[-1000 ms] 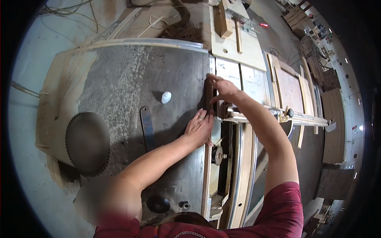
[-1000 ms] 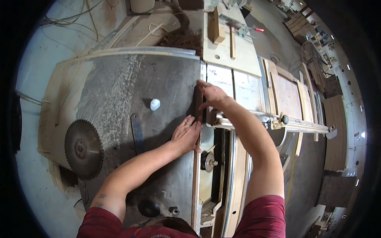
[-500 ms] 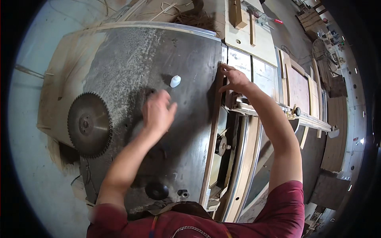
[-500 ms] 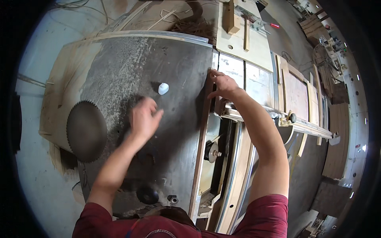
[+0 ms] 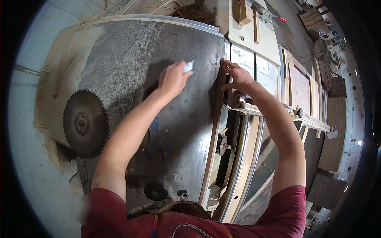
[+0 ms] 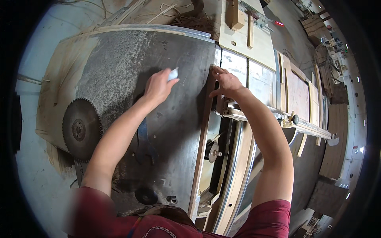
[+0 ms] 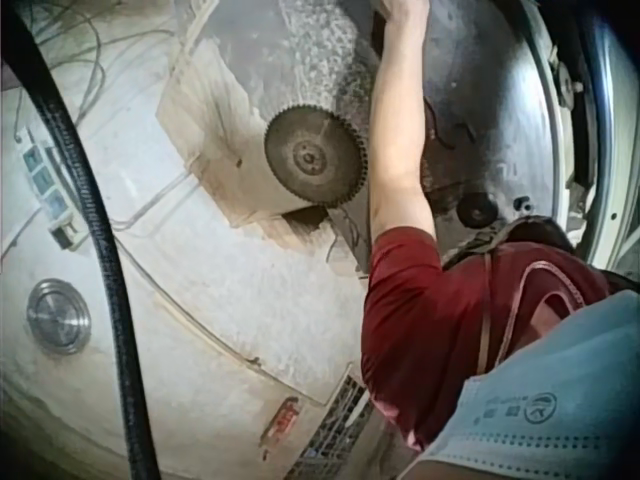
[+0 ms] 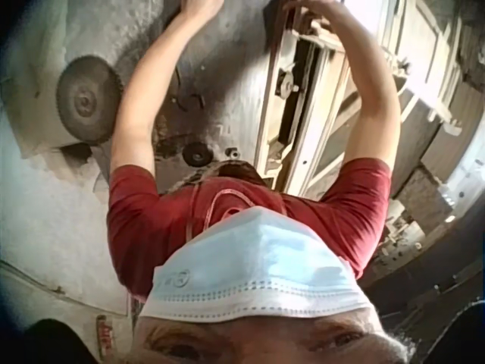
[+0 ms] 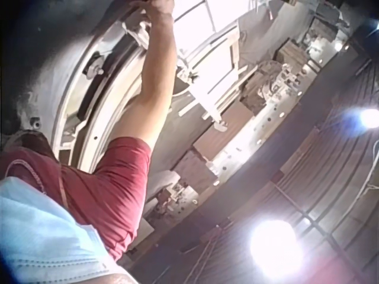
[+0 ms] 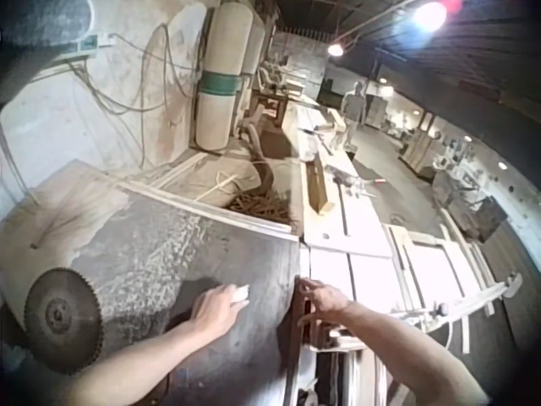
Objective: Cleaning the table saw surface and attaching a wooden guide strip using adhesive.
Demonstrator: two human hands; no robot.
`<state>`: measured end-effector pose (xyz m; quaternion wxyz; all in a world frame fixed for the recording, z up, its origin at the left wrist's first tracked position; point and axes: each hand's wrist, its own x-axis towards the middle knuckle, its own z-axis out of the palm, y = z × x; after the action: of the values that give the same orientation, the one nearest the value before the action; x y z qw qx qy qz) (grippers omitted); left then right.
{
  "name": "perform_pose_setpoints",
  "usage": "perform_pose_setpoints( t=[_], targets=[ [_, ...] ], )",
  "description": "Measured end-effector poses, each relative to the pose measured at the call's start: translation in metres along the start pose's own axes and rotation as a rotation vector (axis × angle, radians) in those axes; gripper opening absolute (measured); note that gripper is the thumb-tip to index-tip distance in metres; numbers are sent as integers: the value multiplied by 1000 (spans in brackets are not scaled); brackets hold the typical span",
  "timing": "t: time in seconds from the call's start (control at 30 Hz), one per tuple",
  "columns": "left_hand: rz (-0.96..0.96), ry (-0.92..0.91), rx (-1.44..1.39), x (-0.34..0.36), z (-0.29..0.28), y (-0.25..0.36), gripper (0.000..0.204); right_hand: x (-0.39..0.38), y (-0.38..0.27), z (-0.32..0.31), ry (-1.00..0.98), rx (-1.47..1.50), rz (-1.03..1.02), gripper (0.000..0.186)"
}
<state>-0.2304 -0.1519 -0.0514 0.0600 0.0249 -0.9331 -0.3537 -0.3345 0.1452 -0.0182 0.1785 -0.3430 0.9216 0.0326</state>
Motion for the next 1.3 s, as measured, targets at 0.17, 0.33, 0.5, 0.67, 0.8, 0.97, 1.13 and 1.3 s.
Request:
perform_pose_setpoints(
  t=[0.17, 0.33, 0.5, 0.67, 0.8, 0.97, 1.13, 1.3],
  targets=[
    [226, -103, 133, 46, 12, 26, 25, 4, 2, 3, 38, 26, -13, 104],
    [332, -110, 229, 68, 38, 33, 26, 3, 6, 7, 105, 54, -46, 100],
    [305, -148, 240, 80, 54, 42, 26, 3, 5, 8, 76, 24, -26, 108],
    [313, -163, 255, 90, 59, 44, 25, 3, 5, 8, 85, 50, -25, 104],
    [350, -174, 286, 95, 58, 47, 20, 3, 5, 8, 109, 56, -38, 101],
    [462, -154, 369, 101, 58, 51, 18, 3, 5, 6, 99, 69, -47, 102],
    [543, -120, 411, 96, 60, 48, 20, 3, 6, 7, 111, 89, -48, 101],
    [594, -122, 425, 89, 60, 45, 19, 4, 7, 11, 143, 87, -51, 97]
  ],
)
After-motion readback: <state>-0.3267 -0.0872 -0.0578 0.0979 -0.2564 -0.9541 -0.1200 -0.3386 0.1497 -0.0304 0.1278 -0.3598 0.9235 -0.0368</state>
